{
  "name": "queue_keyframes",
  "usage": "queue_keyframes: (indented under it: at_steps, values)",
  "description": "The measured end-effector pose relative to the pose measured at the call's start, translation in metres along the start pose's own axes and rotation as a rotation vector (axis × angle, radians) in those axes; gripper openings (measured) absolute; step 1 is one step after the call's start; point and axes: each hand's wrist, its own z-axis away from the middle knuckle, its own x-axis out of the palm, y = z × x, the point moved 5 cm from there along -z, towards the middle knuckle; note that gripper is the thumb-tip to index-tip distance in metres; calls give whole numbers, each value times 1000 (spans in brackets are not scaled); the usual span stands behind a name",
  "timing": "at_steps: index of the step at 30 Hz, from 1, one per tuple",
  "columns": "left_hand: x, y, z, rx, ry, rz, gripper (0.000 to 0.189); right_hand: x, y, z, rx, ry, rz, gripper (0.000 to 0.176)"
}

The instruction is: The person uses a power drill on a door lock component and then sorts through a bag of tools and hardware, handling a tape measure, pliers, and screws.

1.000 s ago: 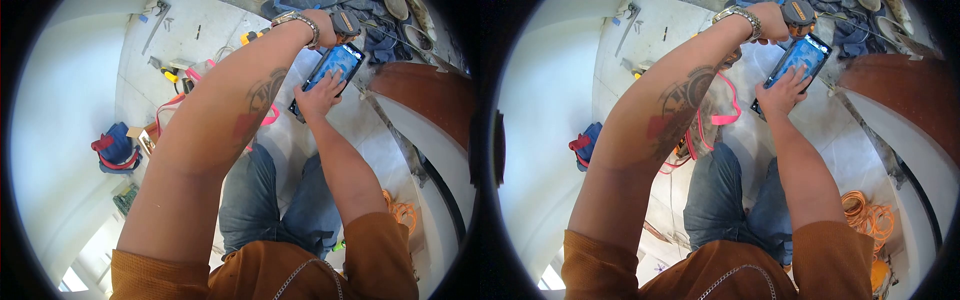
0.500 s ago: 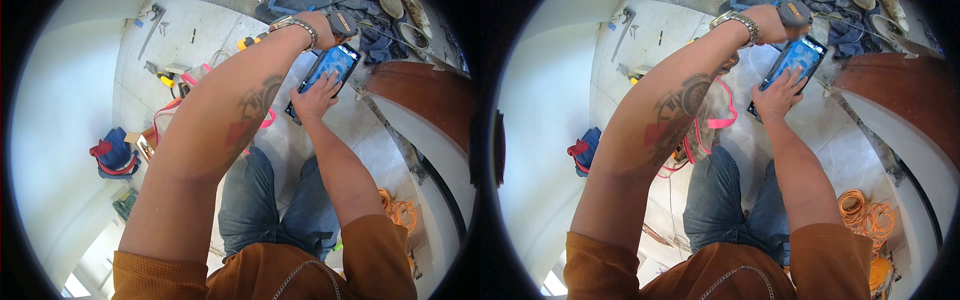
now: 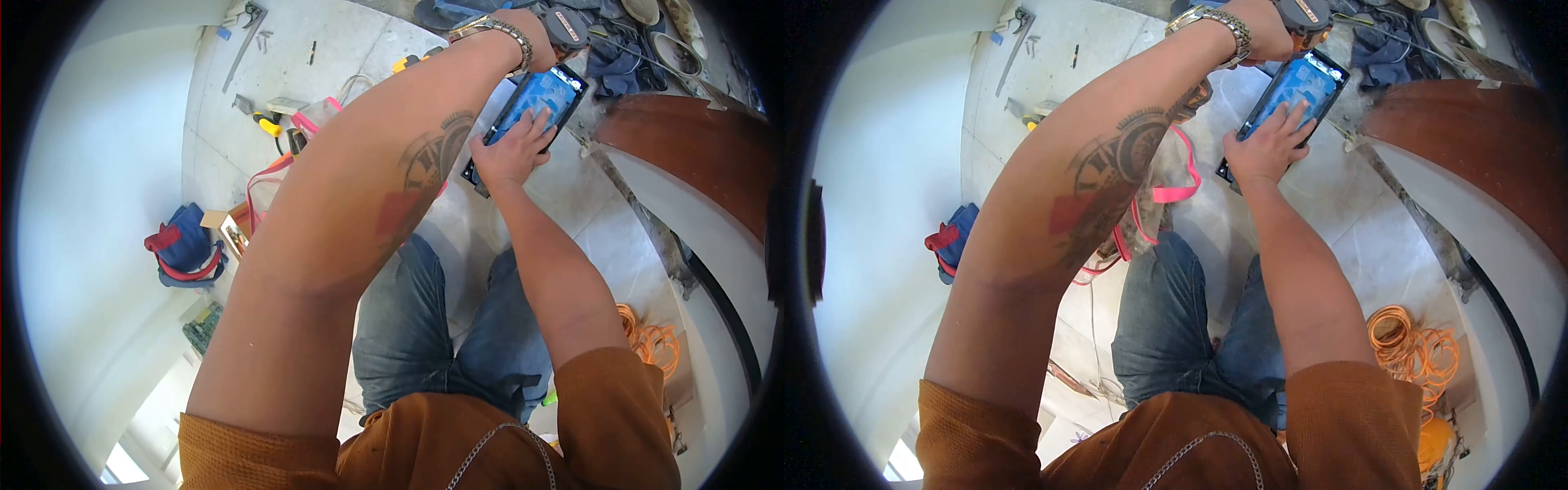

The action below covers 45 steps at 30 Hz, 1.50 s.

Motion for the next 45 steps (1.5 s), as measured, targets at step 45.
queue_keyframes:
  at_steps: [45]
  values:
    - [-15, 15, 30, -121, -58, 87, 34, 4, -1, 1, -20, 2, 55, 104]
